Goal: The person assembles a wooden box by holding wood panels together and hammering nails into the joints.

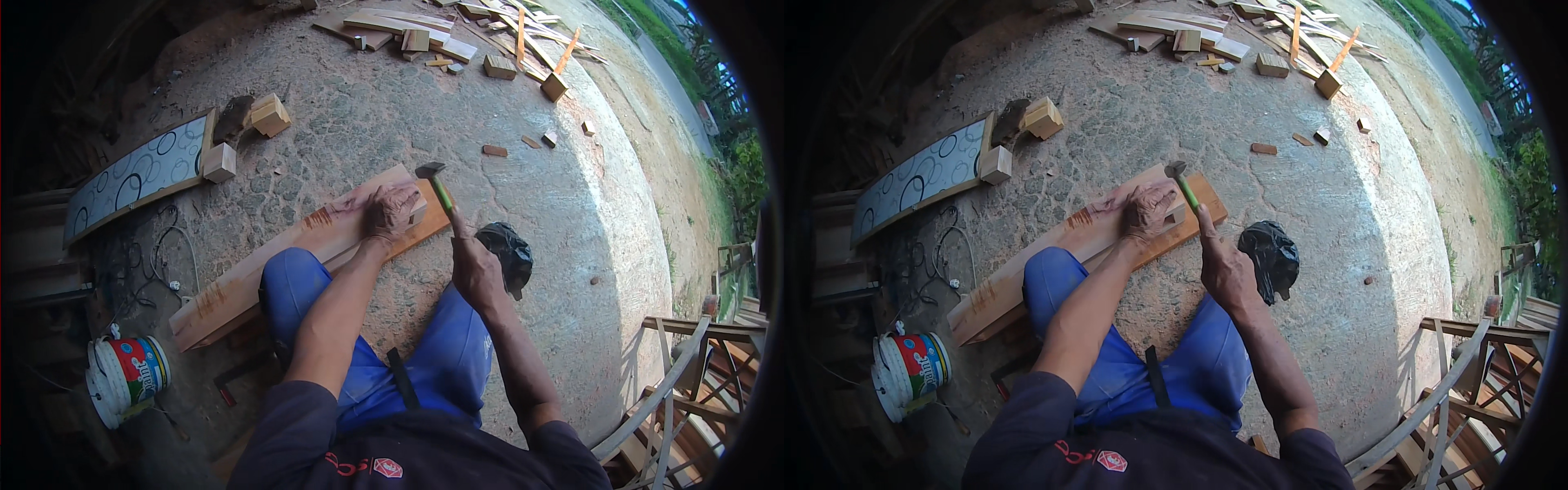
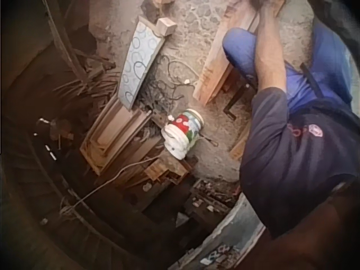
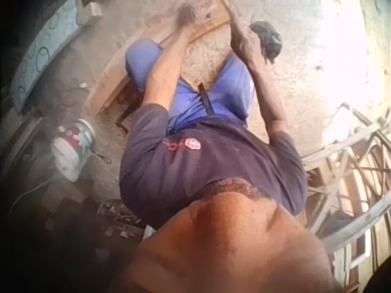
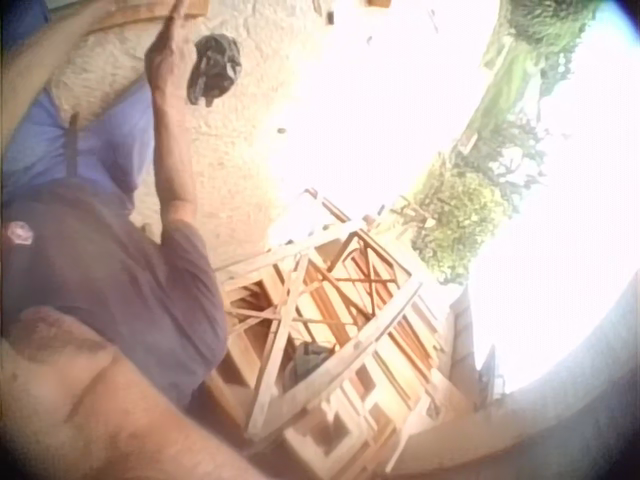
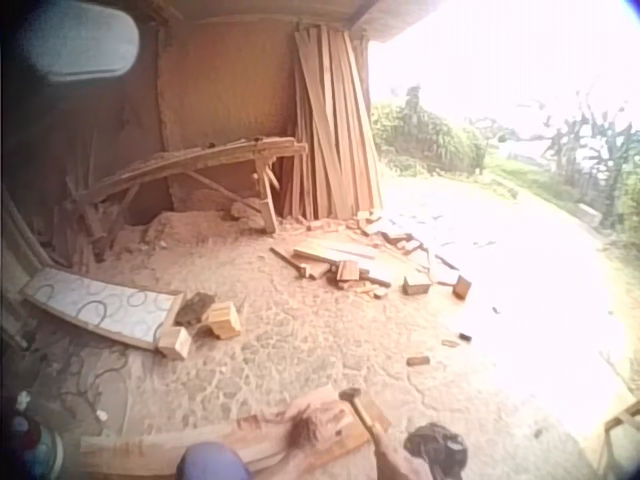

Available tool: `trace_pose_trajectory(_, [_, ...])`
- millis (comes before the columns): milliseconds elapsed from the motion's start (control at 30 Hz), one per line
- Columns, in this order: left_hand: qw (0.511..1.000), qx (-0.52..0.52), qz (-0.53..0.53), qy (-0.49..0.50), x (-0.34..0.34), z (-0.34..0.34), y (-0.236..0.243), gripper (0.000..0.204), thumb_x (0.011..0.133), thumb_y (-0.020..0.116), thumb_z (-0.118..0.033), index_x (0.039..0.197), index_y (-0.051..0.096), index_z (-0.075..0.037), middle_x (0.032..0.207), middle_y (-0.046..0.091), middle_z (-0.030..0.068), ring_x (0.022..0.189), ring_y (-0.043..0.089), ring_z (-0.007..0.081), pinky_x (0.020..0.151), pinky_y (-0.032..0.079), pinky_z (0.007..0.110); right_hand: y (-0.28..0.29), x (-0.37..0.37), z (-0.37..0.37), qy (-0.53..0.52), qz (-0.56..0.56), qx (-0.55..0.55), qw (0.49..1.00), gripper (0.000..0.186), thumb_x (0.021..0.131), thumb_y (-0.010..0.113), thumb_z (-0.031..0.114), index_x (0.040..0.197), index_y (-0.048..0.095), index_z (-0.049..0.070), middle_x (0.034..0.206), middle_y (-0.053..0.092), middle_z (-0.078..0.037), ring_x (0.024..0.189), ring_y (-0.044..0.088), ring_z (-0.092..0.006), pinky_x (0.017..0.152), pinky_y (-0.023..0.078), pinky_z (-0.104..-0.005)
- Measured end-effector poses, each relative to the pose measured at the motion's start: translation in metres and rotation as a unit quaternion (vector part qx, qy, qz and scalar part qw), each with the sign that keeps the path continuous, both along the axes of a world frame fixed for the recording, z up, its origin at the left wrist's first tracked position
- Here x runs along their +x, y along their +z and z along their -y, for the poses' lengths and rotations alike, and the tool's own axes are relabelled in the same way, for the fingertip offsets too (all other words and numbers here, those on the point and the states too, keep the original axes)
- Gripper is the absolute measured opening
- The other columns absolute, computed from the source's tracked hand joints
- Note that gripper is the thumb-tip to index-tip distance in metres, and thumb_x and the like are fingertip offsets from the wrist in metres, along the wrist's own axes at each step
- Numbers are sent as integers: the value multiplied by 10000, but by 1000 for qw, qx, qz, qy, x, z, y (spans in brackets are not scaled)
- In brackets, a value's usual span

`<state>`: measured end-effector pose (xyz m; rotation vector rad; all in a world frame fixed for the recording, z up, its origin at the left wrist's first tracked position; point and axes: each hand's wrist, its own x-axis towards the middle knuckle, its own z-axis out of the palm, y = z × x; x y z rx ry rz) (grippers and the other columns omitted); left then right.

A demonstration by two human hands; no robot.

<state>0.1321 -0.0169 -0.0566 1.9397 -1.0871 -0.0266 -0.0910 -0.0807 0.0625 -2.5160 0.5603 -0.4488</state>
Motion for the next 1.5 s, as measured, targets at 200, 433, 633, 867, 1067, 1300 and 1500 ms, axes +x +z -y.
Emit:
trace_pose_trajectory(200, [999, -31, 4, 11, 0, -9, -8, 248, 897, 709, -269, 1006, 769, -54, 1050, 744, 119, 1059, 636, 307, 984, 461, 427, 23, 2, -8, 15, 49, 4, 999, 702, 953, 521, 12, 1591, 268, 160, 848, 644, -243, 735, 663, -418, 607, 500, -508])
trace_pose_trajectory(433, [984, 91, 135, -69, 2, -15, -3, 401, 857, 674, -291, 1225, 694, -134, 1293, 642, 65, 1224, 534, 301, 1069, 390, 445, -1, 3, 0, 19, 99, -20, 995, 752, 927, 574, -7, 1592, 257, 146, 875, 639, -219, 752, 663, -389, 604, 510, -484])
trace_pose_trajectory(633, [983, 84, 146, -74, 6, -16, -13, 392, 854, 656, -261, 1223, 696, -133, 1268, 653, 66, 1203, 542, 305, 1065, 393, 443, 13, 1, -4, 12, 43, -7, 999, 758, 921, 541, 1, 1600, 240, 156, 836, 615, -219, 730, 645, -398, 594, 489, -503])
trace_pose_trajectory(867, [972, 168, 144, -80, -8, 0, -3, 323, 879, 579, -209, 1161, 732, -174, 1212, 677, 69, 1172, 561, 305, 1042, 412, 448, -30, -2, 16, 11, -126, 20, 992, 731, 945, 514, 42, 1603, 211, 141, 763, 624, -238, 694, 652, -410, 583, 494, -525])
trace_pose_trajectory(1067, [976, 69, 197, -65, 12, -21, -29, 314, 836, 665, -210, 1141, 696, -142, 1157, 670, 82, 1113, 576, 327, 992, 429, 453, 51, 14, -9, 19, 145, -29, 989, 735, 924, 550, -59, 1586, 280, 114, 908, 643, -249, 673, 657, -392, 604, 511, -467])
trace_pose_trajectory(1300, [978, 132, 140, -80, -9, 2, -9, 339, 882, 567, -175, 1187, 715, -175, 1183, 683, 64, 1141, 570, 284, 1011, 421, 436, -38, -6, 20, -22, -91, 33, 995, 690, 955, 493, 32, 1592, 249, 135, 782, 629, -248, 649, 638, -419, 597, 487, -524])
trace_pose_trajectory(1500, [984, 78, 151, -52, 5, -13, -24, 339, 818, 674, -263, 1136, 678, -149, 1160, 649, 80, 1114, 557, 325, 954, 440, 447, 47, 3, -6, 4, 195, -80, 978, 727, 933, 529, -43, 1587, 240, 90, 850, 633, -214, 677, 634, -385, 588, 494, -457])
